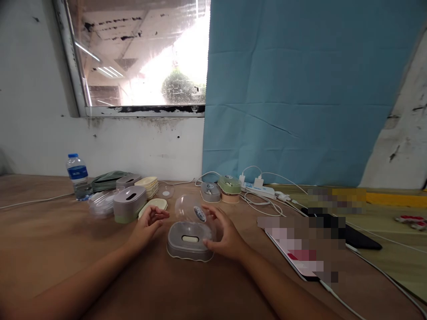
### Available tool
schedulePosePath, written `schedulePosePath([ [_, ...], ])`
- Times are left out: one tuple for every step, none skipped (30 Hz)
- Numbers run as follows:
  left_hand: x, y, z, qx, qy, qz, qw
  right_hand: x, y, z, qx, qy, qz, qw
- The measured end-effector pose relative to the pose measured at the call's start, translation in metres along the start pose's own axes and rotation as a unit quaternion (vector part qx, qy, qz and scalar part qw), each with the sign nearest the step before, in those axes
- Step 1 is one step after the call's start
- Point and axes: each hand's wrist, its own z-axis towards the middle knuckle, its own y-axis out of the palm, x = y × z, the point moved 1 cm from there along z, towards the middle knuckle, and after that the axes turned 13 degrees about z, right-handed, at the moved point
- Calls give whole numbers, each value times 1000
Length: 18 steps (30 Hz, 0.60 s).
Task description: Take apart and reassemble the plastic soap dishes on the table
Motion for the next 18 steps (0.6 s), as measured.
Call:
schedulePosePath([
  [-4,1,2,-6,-27,-8,1000,2,-1,1,-16,-2,-14,1000],
  [-6,2,3,-12,-50,-13,999,3,-2,1,-36,-2,-23,999],
  [-8,3,3,-21,-71,-15,997,5,-1,1,-59,1,-30,998],
  [-9,5,2,-30,-88,-15,996,6,0,1,-81,7,-36,996],
  [-9,6,1,-39,-102,-13,994,7,1,1,-101,15,-42,994],
  [-9,8,0,-48,-110,-9,993,8,3,1,-116,24,-46,992],
  [-8,9,-2,-56,-111,-3,992,8,4,0,-127,31,-50,990],
  [-7,10,-3,-63,-107,7,992,8,4,0,-134,36,-52,989],
  [-6,11,-4,-68,-101,21,992,7,4,-1,-139,41,-53,988],
  [-5,11,-5,-73,-96,35,992,7,4,-2,-144,45,-54,987],
  [-4,11,-6,-79,-92,48,991,6,4,-2,-149,48,-54,986],
  [-4,11,-7,-88,-90,60,990,5,3,-2,-155,53,-51,985],
  [-4,11,-8,-98,-89,69,989,4,3,-3,-161,58,-49,984],
  [-4,11,-9,-110,-88,75,987,3,3,-3,-166,65,-46,983],
  [-4,11,-10,-122,-89,80,985,3,3,-3,-170,73,-42,982],
  [-4,11,-10,-133,-92,83,983,3,2,-3,-173,83,-39,981],
  [-4,12,-11,-142,-96,85,982,3,2,-3,-174,92,-34,980],
  [-3,12,-11,-150,-100,84,980,3,2,-3,-175,100,-28,979],
])
